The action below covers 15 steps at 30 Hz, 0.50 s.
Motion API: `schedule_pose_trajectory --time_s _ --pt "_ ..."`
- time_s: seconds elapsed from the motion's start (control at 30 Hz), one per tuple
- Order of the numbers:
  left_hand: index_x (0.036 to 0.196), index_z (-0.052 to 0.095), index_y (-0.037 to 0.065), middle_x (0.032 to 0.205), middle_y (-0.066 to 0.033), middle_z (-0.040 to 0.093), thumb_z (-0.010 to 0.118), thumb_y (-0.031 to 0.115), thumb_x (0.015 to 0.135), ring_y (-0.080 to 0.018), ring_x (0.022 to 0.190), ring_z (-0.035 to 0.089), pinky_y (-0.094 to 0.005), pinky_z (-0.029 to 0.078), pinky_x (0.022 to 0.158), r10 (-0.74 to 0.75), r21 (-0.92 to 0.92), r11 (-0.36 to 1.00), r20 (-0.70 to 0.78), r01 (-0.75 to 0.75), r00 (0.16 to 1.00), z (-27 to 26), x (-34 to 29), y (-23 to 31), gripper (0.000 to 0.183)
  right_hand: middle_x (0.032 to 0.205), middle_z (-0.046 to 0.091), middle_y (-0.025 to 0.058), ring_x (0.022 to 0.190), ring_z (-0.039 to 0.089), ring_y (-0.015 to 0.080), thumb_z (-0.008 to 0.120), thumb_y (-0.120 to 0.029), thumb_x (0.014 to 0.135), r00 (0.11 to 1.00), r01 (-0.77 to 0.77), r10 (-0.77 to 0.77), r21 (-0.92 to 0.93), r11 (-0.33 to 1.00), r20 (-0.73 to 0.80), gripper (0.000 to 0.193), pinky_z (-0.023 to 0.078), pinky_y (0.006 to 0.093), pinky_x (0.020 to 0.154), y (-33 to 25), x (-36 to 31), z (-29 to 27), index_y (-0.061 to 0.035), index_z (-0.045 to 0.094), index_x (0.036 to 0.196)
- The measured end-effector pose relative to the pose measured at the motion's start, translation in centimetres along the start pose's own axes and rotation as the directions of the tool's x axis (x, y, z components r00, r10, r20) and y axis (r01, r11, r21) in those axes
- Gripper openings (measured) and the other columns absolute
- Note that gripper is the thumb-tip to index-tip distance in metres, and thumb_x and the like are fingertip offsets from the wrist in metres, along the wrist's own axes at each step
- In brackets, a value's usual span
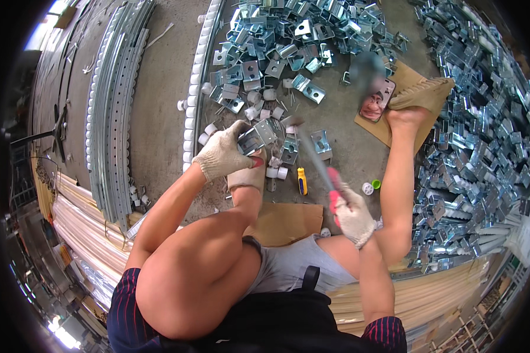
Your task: The person uses a hammer and a screwdriver to assemble small metal brackets onto a larger metal rail while sitting on the floor.
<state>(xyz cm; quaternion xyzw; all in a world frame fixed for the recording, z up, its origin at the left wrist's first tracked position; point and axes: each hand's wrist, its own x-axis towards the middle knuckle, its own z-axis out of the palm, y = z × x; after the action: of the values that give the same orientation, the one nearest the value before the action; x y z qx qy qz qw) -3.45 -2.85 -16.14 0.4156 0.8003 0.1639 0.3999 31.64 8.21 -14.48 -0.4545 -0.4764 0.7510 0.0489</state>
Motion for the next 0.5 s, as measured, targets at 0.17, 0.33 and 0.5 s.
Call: schedule_pose_trajectory --time_s 0.17,0.33,0.5 --pt "0.131 0.059 0.002 0.118 -0.0214 0.074 0.096 0.031 0.064 -0.0369 0.112 0.073 -0.043 0.058 0.097 0.044 -0.006 0.999 0.007 -0.044 0.999 -0.4 0.9 1.2 0.082 0.074 0.047 -0.0096 0.058 0.042 0.0015 0.048 -0.002 0.108 0.999 0.017 -0.021 -0.109 0.994 -0.029 0.062 0.036 0.0206 0.048 -0.2 -0.6 1.3 -0.0252 0.045 0.165" --pt "0.127 0.06 0.003 0.116 -0.0207 0.073 0.096 0.033 0.062 -0.0382 0.109 0.072 -0.0443 0.058 0.096 0.113 0.002 0.994 -0.09 -0.113 0.99 1.2 1.0 -0.1 0.08 0.078 0.048 -0.0107 0.061 0.042 0.0021 0.044 0.002 0.105 0.999 0.04 -0.04 -0.02 0.999 -0.036 0.068 0.04 0.02 0.054 -1.1 -0.8 1.3 -0.0285 0.043 0.166" --pt "0.127 0.061 0.003 0.118 -0.0214 0.072 0.096 0.035 0.062 -0.0396 0.112 0.07 -0.046 0.056 0.098 0.05 0.005 0.999 0.034 -0.05 0.998 0.5 1.3 1.5 0.081 0.078 0.048 -0.0092 0.061 0.041 0.002 0.044 0.0 0.107 0.992 -0.058 0.076 -0.178 0.982 0.098 0.065 0.04 0.0201 0.055 -1.9 -1.3 3.4 -0.0274 0.043 0.166"
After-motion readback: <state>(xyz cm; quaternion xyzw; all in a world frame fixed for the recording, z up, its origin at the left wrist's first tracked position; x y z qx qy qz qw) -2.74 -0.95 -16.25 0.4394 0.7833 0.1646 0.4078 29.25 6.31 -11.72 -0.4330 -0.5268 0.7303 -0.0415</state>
